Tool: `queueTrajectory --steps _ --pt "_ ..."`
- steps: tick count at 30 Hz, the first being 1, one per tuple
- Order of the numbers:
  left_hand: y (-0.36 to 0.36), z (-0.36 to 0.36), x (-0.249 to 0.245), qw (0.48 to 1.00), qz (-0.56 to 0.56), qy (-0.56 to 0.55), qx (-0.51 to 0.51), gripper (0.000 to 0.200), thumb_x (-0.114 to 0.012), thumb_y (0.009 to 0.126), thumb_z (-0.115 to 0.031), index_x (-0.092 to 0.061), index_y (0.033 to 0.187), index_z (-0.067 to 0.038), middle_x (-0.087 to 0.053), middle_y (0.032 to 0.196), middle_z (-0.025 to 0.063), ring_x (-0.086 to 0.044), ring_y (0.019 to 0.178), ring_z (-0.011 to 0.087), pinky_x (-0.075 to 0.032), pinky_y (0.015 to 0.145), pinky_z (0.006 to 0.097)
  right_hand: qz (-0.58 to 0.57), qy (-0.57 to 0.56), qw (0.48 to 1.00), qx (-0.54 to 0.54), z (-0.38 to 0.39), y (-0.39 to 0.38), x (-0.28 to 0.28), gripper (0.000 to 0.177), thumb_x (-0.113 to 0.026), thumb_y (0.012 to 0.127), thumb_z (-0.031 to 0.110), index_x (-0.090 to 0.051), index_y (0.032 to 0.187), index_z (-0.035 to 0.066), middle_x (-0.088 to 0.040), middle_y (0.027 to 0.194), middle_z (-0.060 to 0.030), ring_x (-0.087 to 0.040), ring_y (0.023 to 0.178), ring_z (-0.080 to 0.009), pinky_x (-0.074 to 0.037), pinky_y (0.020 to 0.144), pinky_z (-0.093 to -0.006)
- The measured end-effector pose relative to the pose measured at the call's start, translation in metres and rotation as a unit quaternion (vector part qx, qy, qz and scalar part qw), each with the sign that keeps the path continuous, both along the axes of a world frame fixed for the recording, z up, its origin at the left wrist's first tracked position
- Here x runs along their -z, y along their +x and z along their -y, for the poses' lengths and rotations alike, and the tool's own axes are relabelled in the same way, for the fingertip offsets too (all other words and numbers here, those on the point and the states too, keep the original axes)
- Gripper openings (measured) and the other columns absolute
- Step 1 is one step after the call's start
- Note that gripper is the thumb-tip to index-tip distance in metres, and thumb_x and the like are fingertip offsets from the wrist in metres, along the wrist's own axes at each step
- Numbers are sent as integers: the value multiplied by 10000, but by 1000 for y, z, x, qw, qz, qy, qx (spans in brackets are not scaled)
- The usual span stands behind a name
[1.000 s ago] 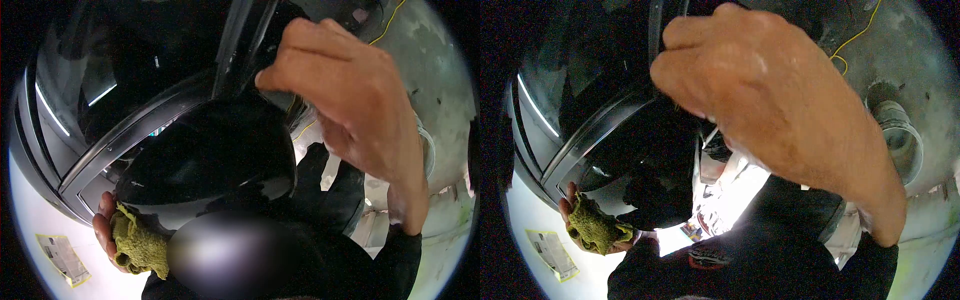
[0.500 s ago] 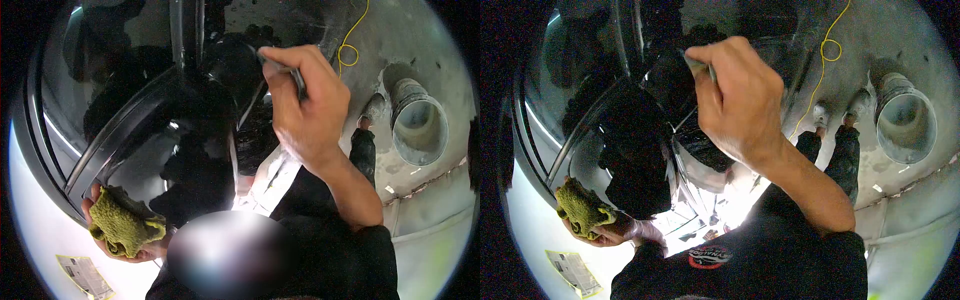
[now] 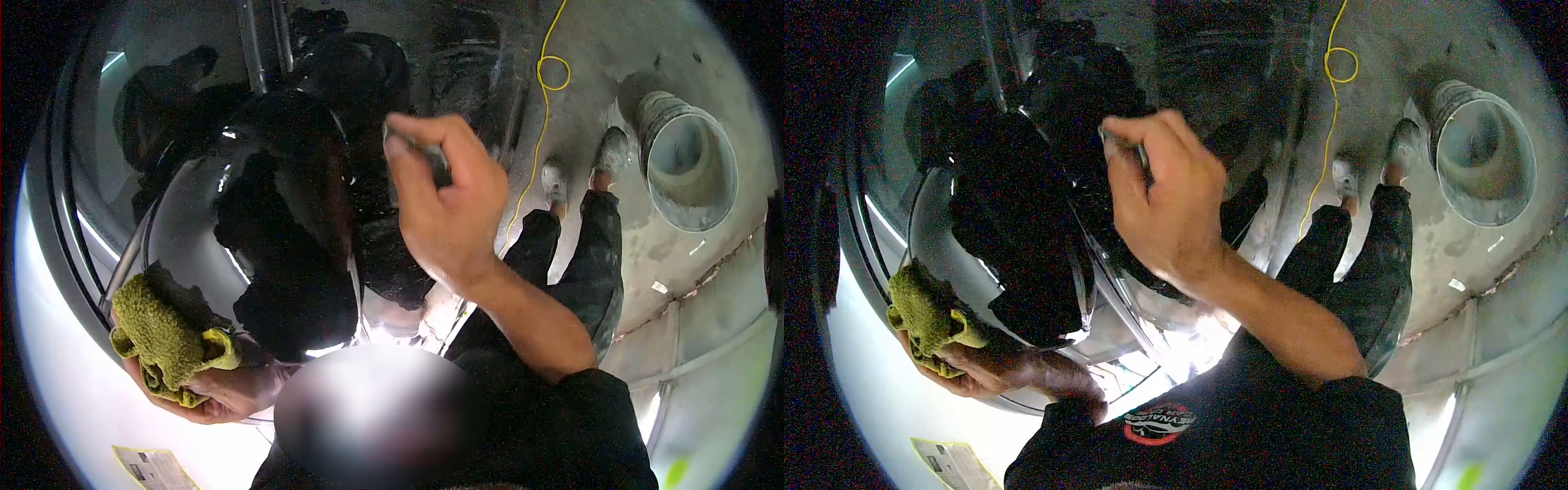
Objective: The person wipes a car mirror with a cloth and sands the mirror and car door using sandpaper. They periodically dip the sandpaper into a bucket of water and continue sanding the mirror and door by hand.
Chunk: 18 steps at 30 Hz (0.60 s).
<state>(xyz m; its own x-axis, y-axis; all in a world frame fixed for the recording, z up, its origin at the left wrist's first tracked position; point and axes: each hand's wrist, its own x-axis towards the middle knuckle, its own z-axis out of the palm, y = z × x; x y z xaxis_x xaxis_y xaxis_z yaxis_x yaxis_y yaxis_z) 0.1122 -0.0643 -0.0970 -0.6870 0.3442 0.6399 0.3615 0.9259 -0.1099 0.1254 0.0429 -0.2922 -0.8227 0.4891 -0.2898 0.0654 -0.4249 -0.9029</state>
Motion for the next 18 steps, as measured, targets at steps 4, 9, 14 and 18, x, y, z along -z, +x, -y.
queueTrajectory --steps 4,9,14,18 --pt "-2 -1 -2 1000 -7 -15 7 657 -557 996 -337 -405 1439 123 -497 1402 339 -518 1314 476 -487 1085 564 45 22 999 -11 -10 -26 15 156 -688 916 70 -728 1054 8 -718 837 -91 -619 743 -104 -504 674 -285" --pt "-2 -2 -1 999 -25 -26 1 666 -574 987 -348 -419 1433 122 -491 1410 323 -510 1319 467 -487 1087 561 30 -36 999 4 -3 -13 7 115 -650 896 63 -680 974 -15 -666 872 -201 -667 771 -364 -510 695 -431" --pt "0 -3 1 1000 -16 -5 0 667 -575 987 -349 -418 1434 120 -483 1418 324 -512 1316 465 -492 1082 562 33 -2 999 5 -10 -32 21 137 -656 906 85 -710 978 -18 -662 747 -140 -599 701 -200 -482 640 -347" --pt "-4 -3 2 1000 -18 9 1 667 -575 987 -351 -417 1434 119 -476 1425 324 -513 1313 463 -497 1078 562 23 8 1000 14 -2 -18 20 113 -647 874 55 -691 937 -28 -678 846 -218 -683 792 -385 -528 713 -428"
